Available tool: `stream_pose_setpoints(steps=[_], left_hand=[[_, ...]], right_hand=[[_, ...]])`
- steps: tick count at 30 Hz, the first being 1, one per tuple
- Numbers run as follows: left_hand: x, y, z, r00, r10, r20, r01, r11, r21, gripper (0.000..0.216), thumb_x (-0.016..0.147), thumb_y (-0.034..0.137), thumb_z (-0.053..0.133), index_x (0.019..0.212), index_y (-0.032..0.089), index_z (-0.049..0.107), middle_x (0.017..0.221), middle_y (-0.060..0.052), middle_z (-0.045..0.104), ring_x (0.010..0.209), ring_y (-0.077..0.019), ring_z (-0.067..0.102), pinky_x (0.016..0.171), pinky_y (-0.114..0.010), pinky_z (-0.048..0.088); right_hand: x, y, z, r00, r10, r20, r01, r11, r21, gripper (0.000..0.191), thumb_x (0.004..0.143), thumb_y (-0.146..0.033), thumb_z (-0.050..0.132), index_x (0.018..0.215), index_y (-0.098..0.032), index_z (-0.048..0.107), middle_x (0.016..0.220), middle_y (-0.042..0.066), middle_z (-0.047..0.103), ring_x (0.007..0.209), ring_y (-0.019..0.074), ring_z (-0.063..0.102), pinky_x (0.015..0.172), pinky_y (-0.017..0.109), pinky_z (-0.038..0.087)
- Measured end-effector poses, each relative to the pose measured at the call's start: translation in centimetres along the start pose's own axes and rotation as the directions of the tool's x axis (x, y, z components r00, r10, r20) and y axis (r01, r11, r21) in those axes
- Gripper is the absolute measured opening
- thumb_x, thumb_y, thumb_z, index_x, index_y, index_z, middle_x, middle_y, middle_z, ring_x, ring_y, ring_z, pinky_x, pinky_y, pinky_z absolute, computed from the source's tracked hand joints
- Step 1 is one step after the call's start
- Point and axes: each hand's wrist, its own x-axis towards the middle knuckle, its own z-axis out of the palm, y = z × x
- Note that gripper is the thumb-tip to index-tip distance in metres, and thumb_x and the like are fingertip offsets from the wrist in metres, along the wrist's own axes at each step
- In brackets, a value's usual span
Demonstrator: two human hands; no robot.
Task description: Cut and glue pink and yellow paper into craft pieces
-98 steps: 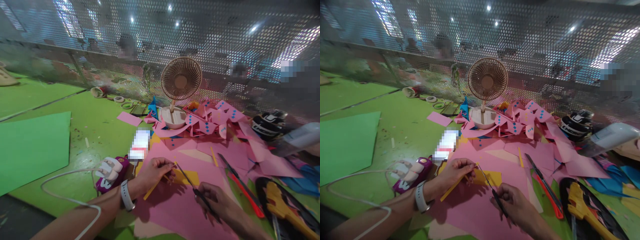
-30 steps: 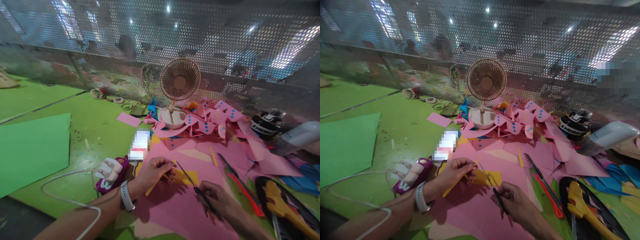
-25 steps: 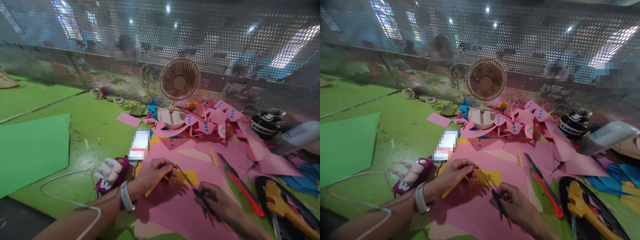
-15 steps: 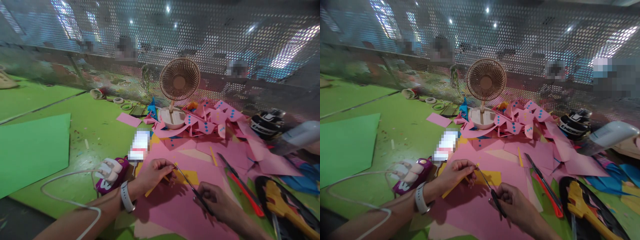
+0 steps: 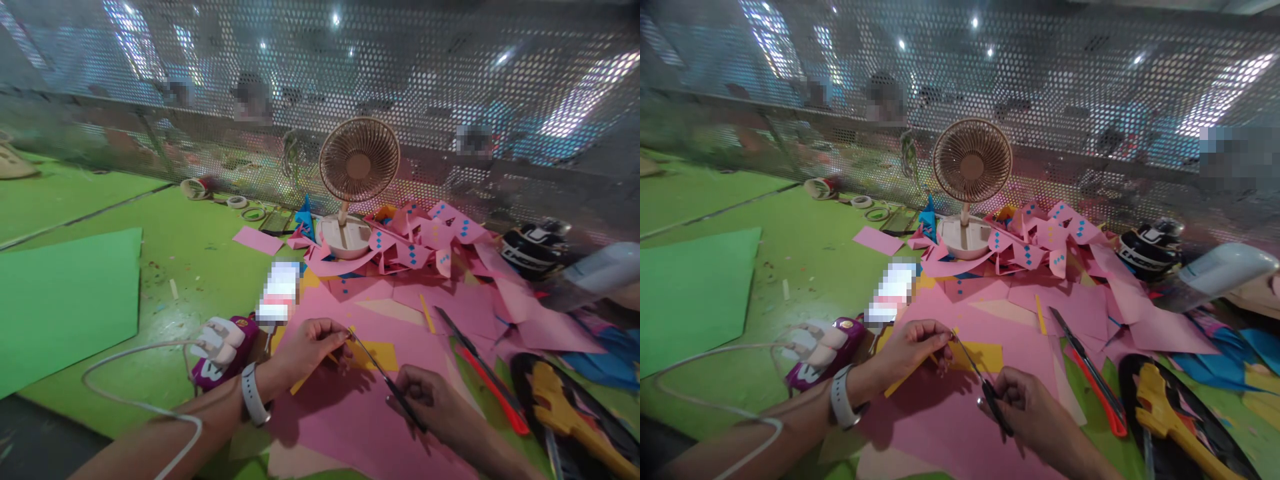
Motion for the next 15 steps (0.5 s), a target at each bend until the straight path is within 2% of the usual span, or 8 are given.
stream_pose_setpoints(steps=[9, 15], left_hand=[[-0.11, 0.53, 0.45, 0.996, -0.062, -0.072, 0.064, 0.998, 0.026, 0.032, 0.073, 0.043, 0.064, 0.081, 0.012, 0.061, 0.063, -0.002, 0.064, 0.05, -0.0109, 0.059, 0.05, -0.023, 0.048], [-0.32, 0.64, 0.34, 0.997, -0.052, -0.053, 0.055, 0.997, 0.053, 0.029, 0.076, 0.042, 0.061, 0.08, 0.013, 0.06, 0.066, -0.002, 0.065, 0.053, -0.0106, 0.059, 0.053, -0.023, 0.048]], right_hand=[[0.38, 0.19, -0.11, 0.998, -0.007, -0.067, 0.006, 1.0, -0.011, 0.041, 0.062, -0.052, 0.069, 0.063, -0.018, 0.045, 0.048, -0.007, 0.046, 0.044, 0.0067, 0.044, 0.042, 0.018, 0.028], [0.58, 0.54, -0.24, 0.998, -0.031, -0.056, 0.031, 0.999, 0.014, 0.038, 0.065, -0.047, 0.069, 0.065, -0.018, 0.045, 0.051, -0.008, 0.044, 0.044, 0.0058, 0.042, 0.042, 0.018, 0.027]])
